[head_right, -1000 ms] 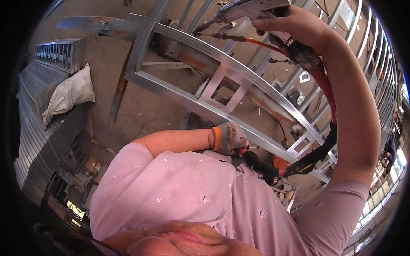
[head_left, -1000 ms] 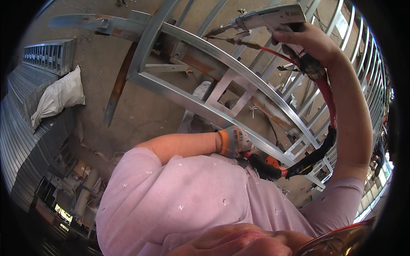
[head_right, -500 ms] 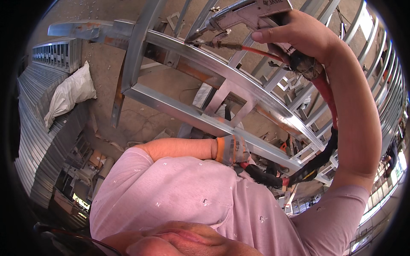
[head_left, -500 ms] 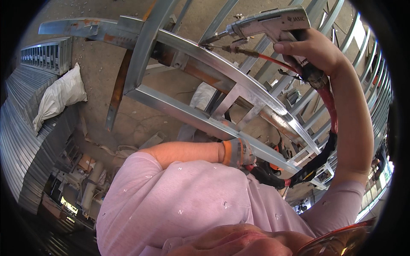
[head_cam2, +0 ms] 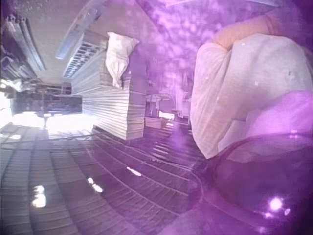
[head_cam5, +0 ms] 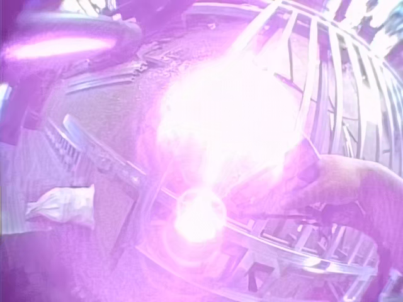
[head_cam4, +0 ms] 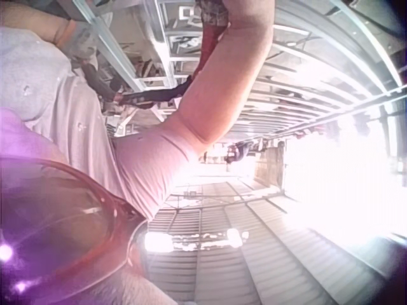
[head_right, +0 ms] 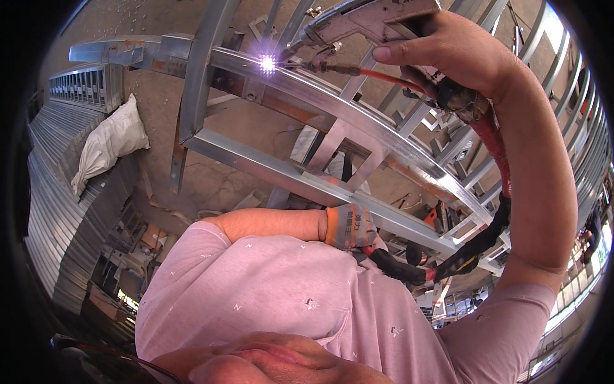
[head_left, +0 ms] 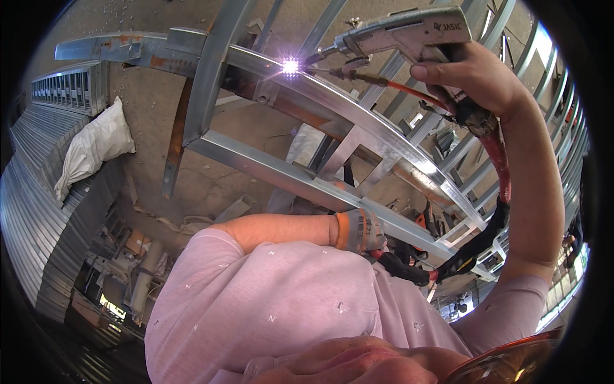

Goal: The person welds a metal frame using a handheld welding gun, moving along the seams to join metal pieces. Sparks are visible as the welder progresses along the frame. The person wears gloves and protective eyewear while working in a workshop.

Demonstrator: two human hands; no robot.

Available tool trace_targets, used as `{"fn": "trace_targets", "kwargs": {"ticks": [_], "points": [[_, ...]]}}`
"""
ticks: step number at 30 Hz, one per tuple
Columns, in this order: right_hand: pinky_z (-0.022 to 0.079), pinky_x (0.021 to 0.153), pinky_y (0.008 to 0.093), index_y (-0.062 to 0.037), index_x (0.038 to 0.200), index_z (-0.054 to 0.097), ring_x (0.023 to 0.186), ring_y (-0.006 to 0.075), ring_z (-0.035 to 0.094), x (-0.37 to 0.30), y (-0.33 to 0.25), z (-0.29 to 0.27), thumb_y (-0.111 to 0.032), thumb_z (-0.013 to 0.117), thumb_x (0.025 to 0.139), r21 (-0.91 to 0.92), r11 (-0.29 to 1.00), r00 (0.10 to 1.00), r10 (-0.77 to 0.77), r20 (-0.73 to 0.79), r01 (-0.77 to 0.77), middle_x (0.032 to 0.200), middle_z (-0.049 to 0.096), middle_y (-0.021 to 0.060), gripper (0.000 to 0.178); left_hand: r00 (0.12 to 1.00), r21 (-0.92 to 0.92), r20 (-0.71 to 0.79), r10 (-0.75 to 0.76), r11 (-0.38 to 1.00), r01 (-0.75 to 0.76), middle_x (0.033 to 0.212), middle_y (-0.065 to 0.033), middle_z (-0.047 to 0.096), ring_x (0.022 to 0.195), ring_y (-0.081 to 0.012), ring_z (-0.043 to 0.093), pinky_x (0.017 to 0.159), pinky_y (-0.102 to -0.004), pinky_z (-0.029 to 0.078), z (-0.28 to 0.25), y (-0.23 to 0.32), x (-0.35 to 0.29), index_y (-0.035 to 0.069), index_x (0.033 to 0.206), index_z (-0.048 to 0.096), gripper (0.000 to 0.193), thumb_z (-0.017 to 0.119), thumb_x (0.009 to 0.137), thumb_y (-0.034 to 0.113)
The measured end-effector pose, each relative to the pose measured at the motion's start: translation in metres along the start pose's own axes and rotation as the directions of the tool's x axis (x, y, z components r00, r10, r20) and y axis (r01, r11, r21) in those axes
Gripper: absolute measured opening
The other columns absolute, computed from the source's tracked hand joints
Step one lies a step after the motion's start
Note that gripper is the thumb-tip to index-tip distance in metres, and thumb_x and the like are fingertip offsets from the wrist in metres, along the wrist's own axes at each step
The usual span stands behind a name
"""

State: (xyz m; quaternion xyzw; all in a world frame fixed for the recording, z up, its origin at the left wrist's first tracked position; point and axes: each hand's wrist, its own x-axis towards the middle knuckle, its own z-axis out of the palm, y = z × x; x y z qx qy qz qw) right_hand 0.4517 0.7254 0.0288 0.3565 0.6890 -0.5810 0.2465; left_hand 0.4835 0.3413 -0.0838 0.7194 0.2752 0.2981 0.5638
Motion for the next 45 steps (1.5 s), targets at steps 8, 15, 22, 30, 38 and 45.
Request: {"fn": "trace_targets", "kwargs": {"ticks": [8, 15, 22, 30, 38, 45], "points": [[0.056, 0.06, 0.0264, 0.0022, 0.107, 0.074, 0.063, 0.0141, 0.069, -0.003, 0.0, 0.001, -0.044, 0.087, 0.09, -0.087, 0.991, 0.994, 0.096, -0.045, -0.1, 0.08, 0.073, 0.0095, 0.052, 0.989, -0.2, 0.121, -0.088, 0.973, 0.111, 0.097, -0.0054, 0.078, 0.088, -0.0255, 0.076, 0.078, -0.0375, 0.06, 0.005, -0.001, -0.001, 0.011, 0.101, 0.078, 0.016, 0.076, 0.088, 0.02], [0.056, 0.058, 0.0263, 0.0009, 0.105, 0.075, 0.061, 0.0136, 0.068, -0.004, 0.007, 0.003, -0.041, 0.087, 0.09, -0.084, 0.992, 0.995, 0.093, -0.039, -0.096, 0.078, 0.072, 0.0087, 0.046, 1.0, 0.025, -0.015, 0.007, 1.0, -0.006, 0.083, -0.0079, 0.075, 0.079, -0.0297, 0.076, 0.069, -0.0445, 0.059, 0.012, -0.001, 0.0, 0.014, 0.091, 0.076, 0.015, 0.071, 0.084, 0.026], [0.055, 0.057, 0.0265, 0.0002, 0.106, 0.074, 0.061, 0.0129, 0.067, -0.008, 0.005, 0.002, -0.037, 0.087, 0.091, -0.049, 0.993, 0.994, 0.11, -0.019, -0.111, 0.078, 0.072, 0.0077, 0.042, 0.998, 0.053, 0.064, -0.01, 0.999, 0.006, 0.083, -0.0061, 0.075, 0.078, -0.028, 0.076, 0.069, -0.0416, 0.059, 0.002, 0.001, 0.002, 0.013, 0.093, 0.075, 0.015, 0.071, 0.086, 0.025], [0.055, 0.062, 0.0272, 0.0005, 0.107, 0.075, 0.066, 0.0133, 0.067, -0.009, 0.017, 0.0, -0.039, 0.089, 0.089, -0.051, 0.996, 0.997, 0.068, -0.039, -0.07, 0.083, 0.073, 0.0081, 0.045, 0.999, -0.074, 0.032, 0.001, 0.997, 0.001, 0.089, -0.007, 0.076, 0.081, -0.0277, 0.076, 0.072, -0.0419, 0.059, 0.008, -0.003, 0.0, 0.012, 0.096, 0.076, 0.016, 0.072, 0.085, 0.023], [0.055, 0.06, 0.0269, 0.0009, 0.108, 0.074, 0.066, 0.0129, 0.067, -0.013, 0.031, -0.002, -0.038, 0.089, 0.088, -0.048, 0.997, 0.997, 0.063, -0.052, -0.065, 0.084, 0.072, 0.0075, 0.046, 0.993, -0.169, 0.11, -0.031, 0.984, 0.049, 0.104, -0.0077, 0.076, 0.094, -0.0276, 0.075, 0.081, -0.0398, 0.059, 0.012, -0.005, -0.003, 0.012, 0.109, 0.075, 0.022, 0.074, 0.089, 0.023], [0.053, 0.06, 0.0259, 0.0003, 0.11, 0.074, 0.068, 0.0118, 0.066, -0.027, 0.034, 0.001, -0.032, 0.088, 0.089, 0.061, 0.997, 0.998, 0.049, -0.047, -0.046, 0.085, 0.071, 0.0051, 0.041, 1.0, 0.047, 0.018, 0.003, 0.999, -0.004, 0.083, -0.0065, 0.074, 0.079, -0.0301, 0.075, 0.072, -0.0447, 0.059, -0.003, 0.006, 0.003, 0.014, 0.088, 0.075, 0.013, 0.073, 0.079, 0.024]]}}
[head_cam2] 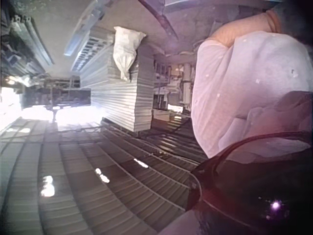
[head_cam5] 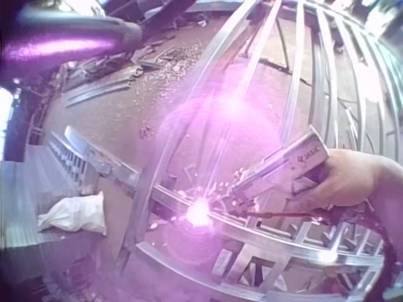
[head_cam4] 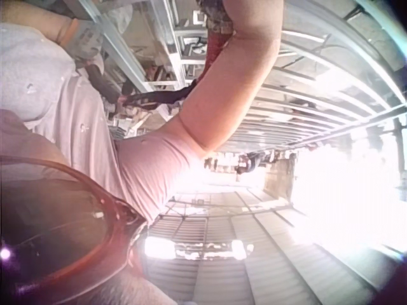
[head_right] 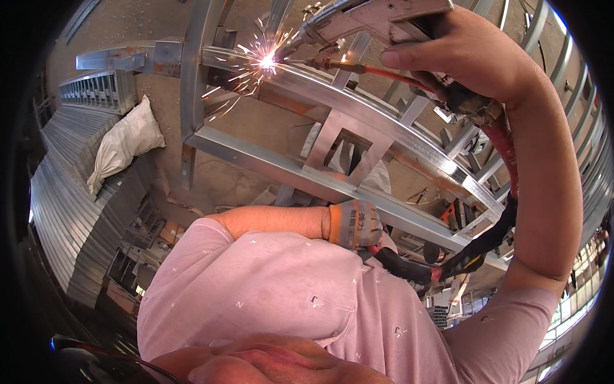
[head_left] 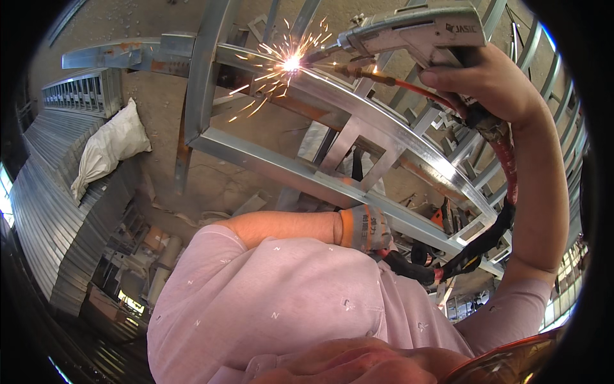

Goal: The person welds a metal frame using a handheld welding gun, moving along the seams to join metal pieces. Sparks are visible as the welder progresses along the frame. The person wears gloves and protective eyewear while working in a workshop.

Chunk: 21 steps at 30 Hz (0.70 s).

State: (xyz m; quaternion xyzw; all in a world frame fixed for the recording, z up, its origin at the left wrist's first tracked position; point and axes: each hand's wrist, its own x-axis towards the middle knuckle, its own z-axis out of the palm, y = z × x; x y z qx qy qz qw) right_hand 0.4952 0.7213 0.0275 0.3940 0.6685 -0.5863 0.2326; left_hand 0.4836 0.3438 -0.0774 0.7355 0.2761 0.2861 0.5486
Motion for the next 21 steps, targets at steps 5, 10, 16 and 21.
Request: {"fn": "trace_targets", "kwargs": {"ticks": [5, 10, 16, 21], "points": [[0.052, 0.06, 0.0269, 0.0012, 0.111, 0.075, 0.066, 0.012, 0.066, -0.022, 0.02, -0.014, -0.03, 0.085, 0.092, 0.018, 0.997, 0.992, -0.069, -0.105, 0.071, 0.082, 0.071, 0.0066, 0.038, 0.999, -0.019, -0.003, -0.04, 0.999, 0.04, 0.084, -0.006, 0.074, 0.08, -0.0298, 0.075, 0.073, -0.0444, 0.06, 0.008, 0.001, 0.0, 0.016, 0.087, 0.075, 0.012, 0.074, 0.078, 0.023], [0.051, 0.062, 0.0259, 0.0004, 0.108, 0.076, 0.069, 0.0105, 0.065, -0.038, 0.028, -0.023, -0.025, 0.084, 0.092, 0.066, 0.997, 0.993, -0.041, -0.107, 0.048, 0.082, 0.07, 0.0043, 0.032, 0.997, 0.121, -0.008, -0.075, 0.99, 0.076, 0.083, -0.004, 0.074, 0.081, -0.0279, 0.075, 0.074, -0.0431, 0.06, -0.006, 0.014, 0.006, 0.017, 0.088, 0.074, 0.011, 0.073, 0.079, 0.023], [0.049, 0.06, 0.0248, -0.0005, 0.101, 0.074, 0.068, 0.0097, 0.063, -0.018, 0.005, -0.001, -0.026, 0.085, 0.092, 0.129, 0.987, 0.995, -0.092, -0.027, 0.094, 0.081, 0.069, 0.0037, 0.029, 0.996, 0.101, -0.064, -0.069, 0.992, 0.075, 0.087, -0.0018, 0.071, 0.083, -0.0261, 0.072, 0.073, -0.0419, 0.056, -0.002, 0.012, 0.003, 0.016, 0.091, 0.071, 0.013, 0.072, 0.082, 0.026], [0.052, 0.063, 0.0272, -0.0006, 0.108, 0.075, 0.07, 0.0118, 0.065, 0.01, -0.001, 0.007, -0.034, 0.086, 0.091, 0.045, 0.99, 0.99, -0.138, 0.024, 0.137, 0.084, 0.07, 0.005, 0.039, 0.983, 0.086, -0.182, -0.017, 0.996, 0.033, 0.09, -0.0031, 0.073, 0.086, -0.0265, 0.073, 0.074, -0.0408, 0.058, 0.008, 0.006, -0.001, 0.017, 0.09, 0.073, 0.012, 0.073, 0.08, 0.024]]}}
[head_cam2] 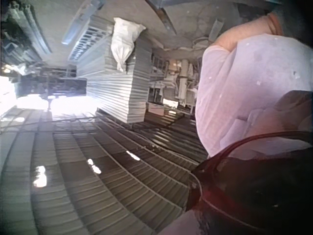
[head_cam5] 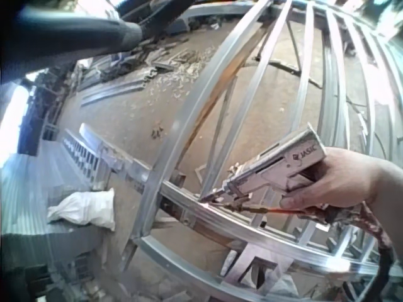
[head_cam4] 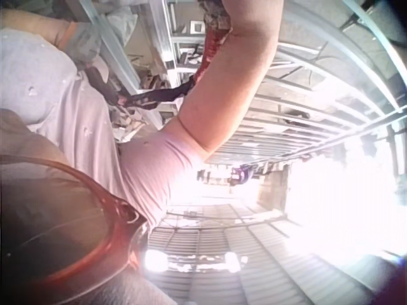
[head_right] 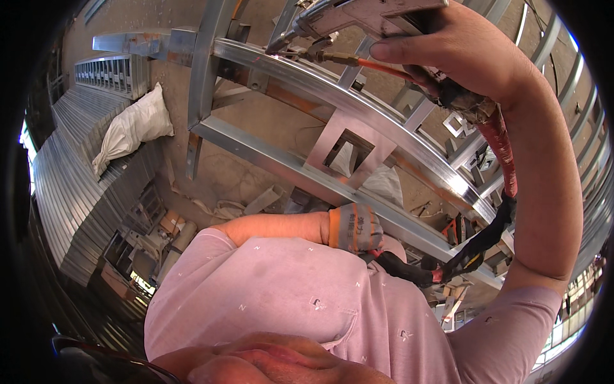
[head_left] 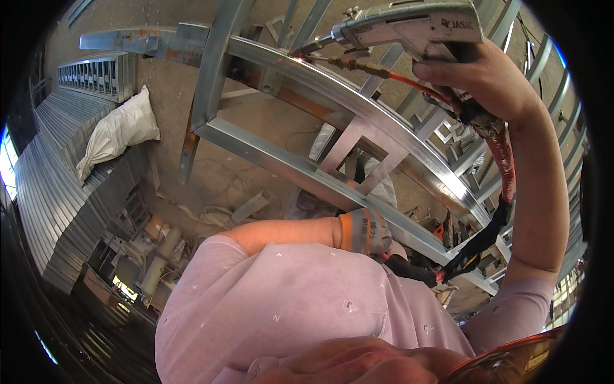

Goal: The person welds a metal frame using a handheld welding gun, moving along the seams to join metal pieces. Sparks are visible as the welder progresses along the frame. The person wears gloves and protective eyewear while working in a workshop.

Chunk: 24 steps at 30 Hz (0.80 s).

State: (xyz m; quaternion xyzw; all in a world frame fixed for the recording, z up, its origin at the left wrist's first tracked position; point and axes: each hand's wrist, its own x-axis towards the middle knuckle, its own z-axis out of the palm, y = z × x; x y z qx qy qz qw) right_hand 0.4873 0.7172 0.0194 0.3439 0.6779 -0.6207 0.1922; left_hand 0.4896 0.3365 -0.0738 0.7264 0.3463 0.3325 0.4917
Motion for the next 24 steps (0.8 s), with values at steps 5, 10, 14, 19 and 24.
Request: {"fn": "trace_targets", "kwargs": {"ticks": [5, 10, 14, 19, 24], "points": [[0.053, 0.064, 0.028, 0.0, 0.111, 0.074, 0.071, 0.0127, 0.065, 0.013, -0.005, 0.003, -0.037, 0.087, 0.091, -0.026, 0.999, 0.999, 0.024, 0.04, -0.023, 0.085, 0.071, 0.0055, 0.044, 0.999, 0.002, 0.054, 0.001, 1.0, -0.001, 0.089, -0.0041, 0.071, 0.086, -0.0265, 0.073, 0.074, -0.0406, 0.057, -0.003, -0.001, 0.002, 0.016, 0.09, 0.073, 0.014, 0.073, 0.081, 0.027], [0.053, 0.063, 0.0283, 0.0004, 0.113, 0.074, 0.071, 0.0129, 0.065, 0.017, -0.007, 0.003, -0.039, 0.087, 0.09, -0.02, 0.998, 0.997, 0.055, 0.049, -0.054, 0.086, 0.071, 0.0059, 0.047, 0.998, -0.02, 0.048, 0.034, 0.999, -0.033, 0.087, -0.003, 0.069, 0.084, -0.0261, 0.07, 0.075, -0.0396, 0.055, 0.0, -0.004, -0.001, 0.016, 0.091, 0.072, 0.014, 0.071, 0.084, 0.028], [0.053, 0.061, 0.0277, 0.0006, 0.112, 0.074, 0.069, 0.0122, 0.065, 0.019, -0.005, 0.003, -0.038, 0.088, 0.09, -0.01, 0.999, 0.998, 0.047, 0.042, -0.047, 0.085, 0.071, 0.0059, 0.046, 0.996, -0.097, -0.074, 0.042, 0.994, -0.05, 0.086, -0.0029, 0.069, 0.084, -0.0256, 0.07, 0.075, -0.0393, 0.055, 0.009, -0.007, -0.006, 0.016, 0.091, 0.071, 0.013, 0.069, 0.086, 0.028], [0.054, 0.064, 0.0283, 0.0007, 0.113, 0.075, 0.071, 0.0129, 0.066, 0.022, 0.0, 0.002, -0.04, 0.088, 0.09, -0.054, 0.998, 0.999, 0.029, 0.022, -0.028, 0.086, 0.072, 0.0064, 0.048, 0.993, -0.142, -0.107, 0.047, 0.988, -0.062, 0.087, -0.003, 0.069, 0.083, -0.0254, 0.07, 0.075, -0.0397, 0.055, 0.009, -0.009, -0.007, 0.016, 0.09, 0.071, 0.012, 0.07, 0.087, 0.027], [0.056, 0.071, 0.0304, 0.0002, 0.116, 0.075, 0.077, 0.015, 0.068, 0.021, -0.004, 0.002, -0.043, 0.087, 0.09, -0.143, 0.989, 0.999, 0.044, -0.003, -0.044, 0.09, 0.073, 0.0077, 0.051, 0.994, -0.025, 0.106, 0.016, 1.0, -0.014, 0.088, -0.0025, 0.068, 0.085, -0.0246, 0.069, 0.076, -0.0401, 0.055, -0.002, -0.004, 0.0, 0.016, 0.093, 0.071, 0.012, 0.069, 0.088, 0.027]]}}
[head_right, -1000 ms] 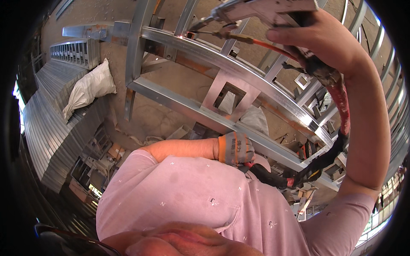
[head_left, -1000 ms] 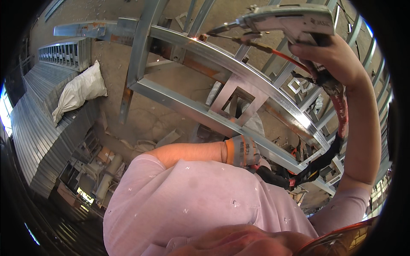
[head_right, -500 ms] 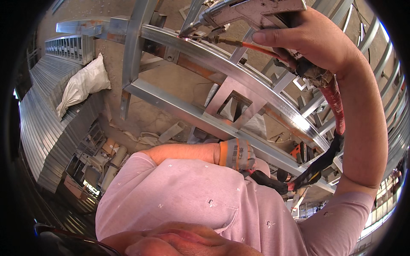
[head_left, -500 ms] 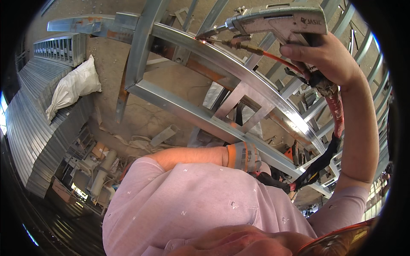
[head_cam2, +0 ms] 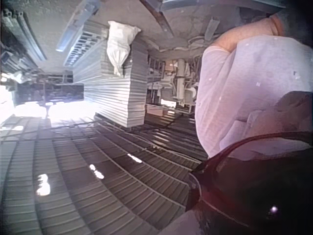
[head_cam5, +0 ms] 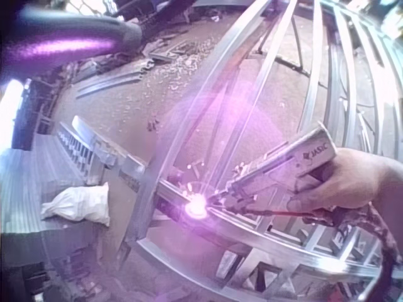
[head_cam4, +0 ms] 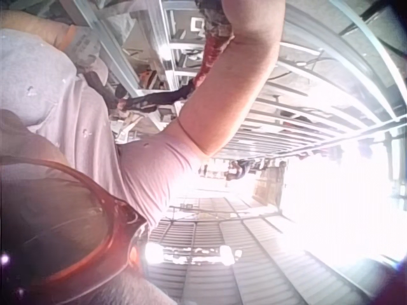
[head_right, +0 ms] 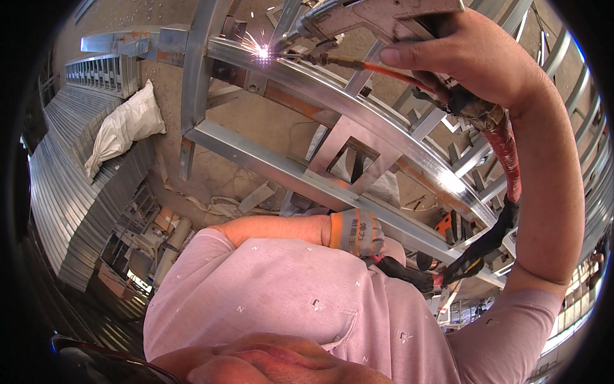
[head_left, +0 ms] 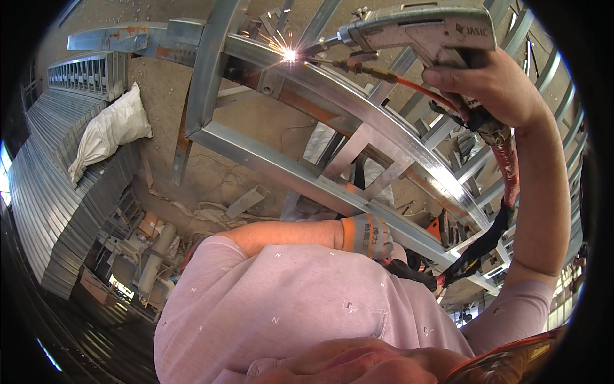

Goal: The person welds a metal frame using a handheld welding gun, moving along the seams to join metal pieces. Sparks are visible as the welder progresses along the frame. The person wears gloves and protective eyewear while working in a workshop.

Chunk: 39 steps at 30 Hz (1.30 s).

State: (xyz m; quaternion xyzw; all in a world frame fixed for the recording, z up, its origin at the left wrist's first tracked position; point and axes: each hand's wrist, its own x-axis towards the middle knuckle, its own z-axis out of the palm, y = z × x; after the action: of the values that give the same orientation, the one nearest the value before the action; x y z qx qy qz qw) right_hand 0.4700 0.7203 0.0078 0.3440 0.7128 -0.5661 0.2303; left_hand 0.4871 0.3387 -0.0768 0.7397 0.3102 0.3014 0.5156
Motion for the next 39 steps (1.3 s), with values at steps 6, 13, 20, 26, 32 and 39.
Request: {"fn": "trace_targets", "kwargs": {"ticks": [6, 13, 20, 26, 32, 39], "points": [[0.057, 0.072, 0.0308, -0.0003, 0.115, 0.075, 0.078, 0.0152, 0.07, 0.001, 0.004, 0.001, -0.043, 0.086, 0.09, -0.065, 0.998, 0.999, -0.026, -0.023, 0.024, 0.091, 0.075, 0.0084, 0.05, 0.999, 0.031, -0.049, 0.022, 0.999, -0.02, 0.09, -0.0023, 0.067, 0.087, -0.0239, 0.068, 0.077, -0.0407, 0.054, 0.002, -0.001, -0.003, 0.017, 0.094, 0.07, 0.012, 0.067, 0.089, 0.028], [0.058, 0.07, 0.0306, -0.0001, 0.112, 0.076, 0.074, 0.0158, 0.07, 0.001, 0.005, 0.0, -0.041, 0.086, 0.091, -0.05, 0.999, 1.0, -0.017, 0.0, 0.017, 0.089, 0.076, 0.0093, 0.047, 1.0, -0.009, -0.013, 0.006, 1.0, -0.006, 0.089, -0.0025, 0.068, 0.086, -0.0252, 0.069, 0.076, -0.0412, 0.054, -0.001, -0.001, -0.001, 0.017, 0.094, 0.071, 0.014, 0.068, 0.089, 0.029], [0.059, 0.072, 0.0311, 0.0001, 0.112, 0.077, 0.075, 0.0166, 0.071, -0.001, 0.0, 0.002, -0.04, 0.087, 0.09, -0.047, 0.998, 0.999, -0.032, -0.011, 0.031, 0.089, 0.076, 0.0104, 0.047, 1.0, -0.011, -0.002, 0.003, 1.0, -0.003, 0.088, -0.0027, 0.071, 0.085, -0.0252, 0.071, 0.075, -0.0415, 0.056, -0.005, 0.0, 0.0, 0.016, 0.093, 0.073, 0.014, 0.069, 0.087, 0.028], [0.06, 0.073, 0.0308, 0.0002, 0.112, 0.077, 0.075, 0.0169, 0.073, -0.004, -0.001, 0.0, -0.041, 0.088, 0.088, -0.089, 0.996, 1.0, 0.0, -0.026, -0.002, 0.09, 0.077, 0.011, 0.049, 1.0, -0.015, 0.005, -0.006, 1.0, 0.006, 0.084, -0.0023, 0.071, 0.083, -0.0254, 0.072, 0.076, -0.0411, 0.056, -0.007, 0.001, 0.001, 0.016, 0.092, 0.073, 0.013, 0.07, 0.086, 0.028], [0.06, 0.071, 0.0301, -0.0001, 0.111, 0.077, 0.073, 0.0164, 0.073, -0.005, 0.003, 0.0, -0.042, 0.088, 0.088, -0.125, 0.992, 0.999, 0.008, -0.042, -0.014, 0.089, 0.077, 0.0108, 0.049, 1.0, -0.007, -0.025, 0.007, 1.0, -0.007, 0.085, -0.0022, 0.072, 0.083, -0.0247, 0.072, 0.074, -0.0406, 0.056, -0.004, -0.001, 0.001, 0.017, 0.089, 0.073, 0.011, 0.07, 0.086, 0.027], [0.058, 0.066, 0.0291, -0.0001, 0.109, 0.078, 0.069, 0.0151, 0.071, -0.014, 0.003, 0.005, -0.04, 0.088, 0.089, -0.076, 0.994, 0.993, -0.081, -0.087, 0.075, 0.086, 0.076, 0.01, 0.046, 1.0, 0.024, 0.016, -0.008, 1.0, 0.007, 0.083, -0.002, 0.071, 0.082, -0.0246, 0.072, 0.073, -0.0402, 0.056, -0.009, 0.002, 0.004, 0.017, 0.087, 0.072, 0.009, 0.069, 0.087, 0.026]]}}
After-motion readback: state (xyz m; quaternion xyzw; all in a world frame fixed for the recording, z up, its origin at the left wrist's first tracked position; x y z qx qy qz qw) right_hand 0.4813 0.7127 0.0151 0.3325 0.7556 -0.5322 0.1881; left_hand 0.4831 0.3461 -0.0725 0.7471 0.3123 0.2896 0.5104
